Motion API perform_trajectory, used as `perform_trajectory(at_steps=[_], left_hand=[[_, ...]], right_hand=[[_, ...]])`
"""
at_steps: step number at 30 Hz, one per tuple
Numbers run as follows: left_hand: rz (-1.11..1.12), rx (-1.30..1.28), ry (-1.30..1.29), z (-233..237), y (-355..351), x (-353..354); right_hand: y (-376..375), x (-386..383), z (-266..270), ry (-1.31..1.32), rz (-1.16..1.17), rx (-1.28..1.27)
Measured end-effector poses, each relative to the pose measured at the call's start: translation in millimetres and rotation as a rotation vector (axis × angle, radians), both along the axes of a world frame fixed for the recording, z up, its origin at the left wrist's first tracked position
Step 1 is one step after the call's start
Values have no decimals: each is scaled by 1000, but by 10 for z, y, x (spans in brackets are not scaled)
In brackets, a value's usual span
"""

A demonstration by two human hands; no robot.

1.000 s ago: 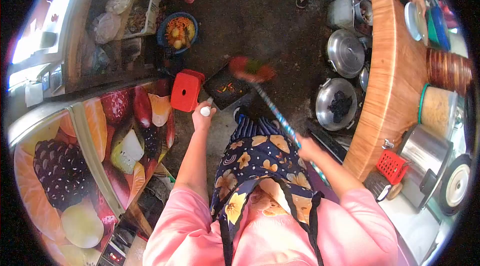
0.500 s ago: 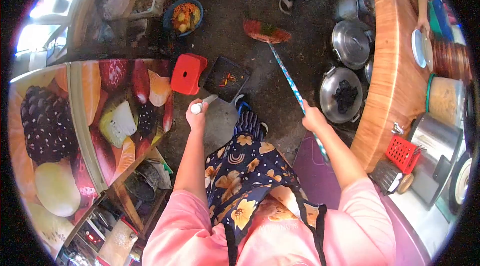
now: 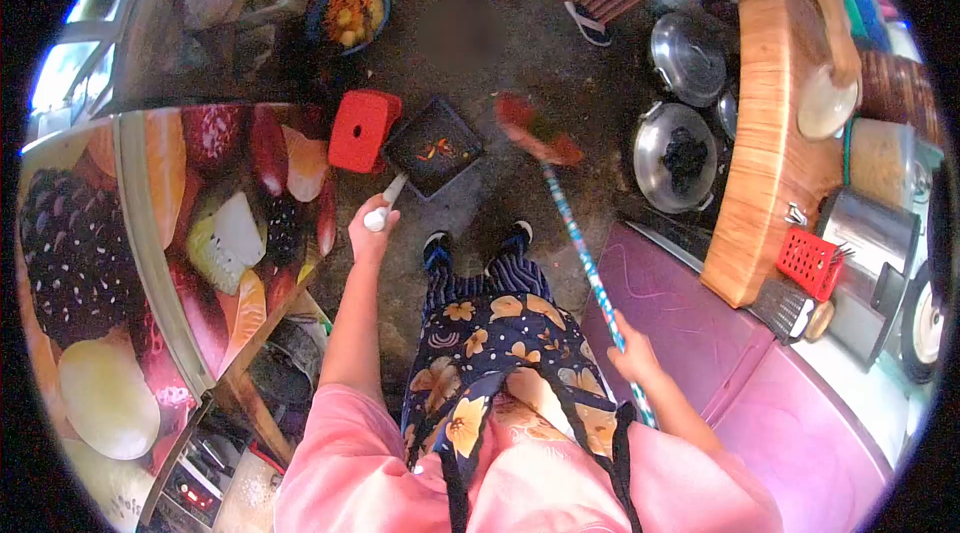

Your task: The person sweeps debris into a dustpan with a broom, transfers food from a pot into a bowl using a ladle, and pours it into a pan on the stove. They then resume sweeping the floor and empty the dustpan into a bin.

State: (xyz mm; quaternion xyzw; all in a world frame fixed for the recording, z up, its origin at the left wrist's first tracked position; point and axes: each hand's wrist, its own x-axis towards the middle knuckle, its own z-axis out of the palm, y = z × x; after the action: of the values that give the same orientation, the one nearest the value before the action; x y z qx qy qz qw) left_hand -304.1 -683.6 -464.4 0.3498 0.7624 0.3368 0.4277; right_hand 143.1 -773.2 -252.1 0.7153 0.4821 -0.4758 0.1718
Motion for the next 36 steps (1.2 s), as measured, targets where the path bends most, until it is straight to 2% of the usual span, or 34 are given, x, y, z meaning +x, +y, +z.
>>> perform_trajectory(at_steps=[1,2,5,6,7,9,10,11,13,15,17,18,21,22,23,24,25,27,28,29,30,31,32,33,34,35,36], left_hand=[[-41,-10,12,50,-29,-39],[-65,65,21,-23,-82,-64],[-108,-30,25,-108,-166,-171],[-117,14,70,-33,-185,-211],[-99,19,71,-15,-248,-290],[-127,-68,16,37,-381,-438],[-87,88,-56,-10,-511,-513],[-68,101,-53,-44,-659,-635],[-130,66,-47,85,-825,-850],[-117,29,-51,179,-954,-1052],[-138,-24,-56,126,-1124,-1272],[-185,-17,46,117,-1185,-1384],[-95,-18,196,34,-1367,-1664],[-32,-17,230,87,-1407,-1731],[-15,-3,227,47,-1456,-1814],[91,-31,262,-29,-1536,-1929],[190,-61,296,-70,-1625,-2030],[295,-40,297,-18,-1784,-2108],[289,-58,381,-7,-1859,-2134],[279,-66,464,6,-1920,-2168],[317,-47,388,-8,-1973,-2202],[352,-25,306,-70,-2054,-2239],[322,90,133,-262,-2154,-2345],[464,237,124,-601,-2307,-2360],[313,170,238,-321,-2281,-2367],[544,353,-3,32,-2137,-2208],[549,124,133,147,-2101,-2154]], right_hand=[[-31,-11,-258,-19,-7,44],[-115,39,-629,3,-124,7],[142,-472,-718,149,-191,-117],[48,-497,-753,195,-200,-107],[104,-618,-581,196,-182,-103],[244,-842,-100,367,-288,-245],[249,-949,29,362,-302,-279],[265,-1124,124,400,-330,-279],[415,-1589,273,453,-429,-345],[651,-2128,348,500,-422,-336],[826,-2708,249,606,-766,-451],[909,-3040,216,647,-787,-500],[1089,-4110,78,800,-750,-565],[1158,-4456,-115,920,-819,-688],[1161,-4886,-172,912,-985,-662],[1147,-5238,-336,929,-971,-598],[1198,-5553,-295,851,-905,-641],[1166,-6114,-555,881,-846,-639],[1190,-6282,-714,894,-661,-708],[1155,-6402,-541,830,-637,-613],[1129,-6492,-560,887,-653,-664],[1131,-6470,-472,911,-573,-701],[1118,-6418,-558,982,-634,-817],[1140,-6292,-535,998,-614,-758],[1174,-6093,-498,939,-568,-638],[1278,-5799,-615,896,-576,-701],[1391,-5414,-478,908,-560,-624]])
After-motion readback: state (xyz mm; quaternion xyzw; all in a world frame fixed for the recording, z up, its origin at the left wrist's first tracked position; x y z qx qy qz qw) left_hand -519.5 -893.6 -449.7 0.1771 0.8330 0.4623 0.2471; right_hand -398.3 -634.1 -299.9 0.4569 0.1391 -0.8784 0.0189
